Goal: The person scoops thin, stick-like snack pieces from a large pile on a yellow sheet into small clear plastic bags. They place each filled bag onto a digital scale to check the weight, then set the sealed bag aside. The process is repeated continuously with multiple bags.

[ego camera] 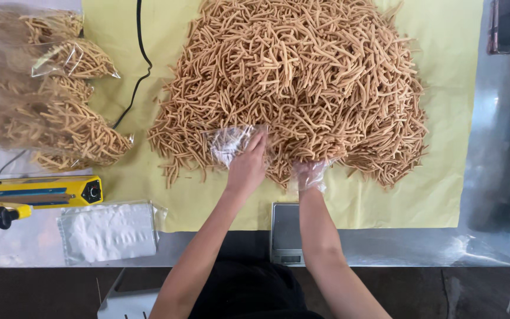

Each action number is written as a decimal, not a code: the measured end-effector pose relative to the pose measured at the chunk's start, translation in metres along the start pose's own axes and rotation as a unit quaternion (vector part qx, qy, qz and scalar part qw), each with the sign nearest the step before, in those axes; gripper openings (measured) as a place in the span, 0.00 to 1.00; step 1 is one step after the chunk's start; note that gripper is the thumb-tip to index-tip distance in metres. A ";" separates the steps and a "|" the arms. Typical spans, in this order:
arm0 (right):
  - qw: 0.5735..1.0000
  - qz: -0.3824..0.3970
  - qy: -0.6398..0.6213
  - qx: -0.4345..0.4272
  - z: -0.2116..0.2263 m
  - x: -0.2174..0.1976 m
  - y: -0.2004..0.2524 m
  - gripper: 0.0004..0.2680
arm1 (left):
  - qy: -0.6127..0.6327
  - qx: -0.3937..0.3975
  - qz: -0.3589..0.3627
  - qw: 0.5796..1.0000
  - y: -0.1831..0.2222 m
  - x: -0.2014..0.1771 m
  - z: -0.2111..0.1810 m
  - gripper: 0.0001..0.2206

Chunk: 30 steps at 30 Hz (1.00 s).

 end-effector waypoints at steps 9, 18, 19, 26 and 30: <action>0.995 0.090 0.008 -0.044 0.037 0.090 0.043 0.19 | 0.006 0.012 -0.034 0.999 -0.016 0.017 0.008 0.30; 0.973 0.175 -0.008 -0.147 0.059 0.163 0.099 0.21 | 0.072 -0.024 -0.010 0.997 -0.004 0.000 -0.012 0.31; 0.969 0.190 -0.010 -0.158 0.059 0.173 0.104 0.21 | 0.096 0.032 -0.050 0.994 0.004 -0.014 -0.022 0.34; 0.933 0.306 0.020 -0.186 0.046 0.232 0.143 0.19 | 0.262 0.052 -0.042 0.963 0.040 -0.045 -0.027 0.39; 0.943 0.249 0.075 -0.207 0.041 0.247 0.147 0.22 | 0.238 0.107 -0.106 0.960 0.051 -0.055 -0.012 0.42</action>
Point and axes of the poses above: each hand's wrist, its own y-axis away from the middle knuckle, its own x-axis out of the palm, z = x × y, the point moved 6 cm from there along -y, towards the middle knuckle, and after that the axes turned 14 degrees about z, right-handed, at the moved point
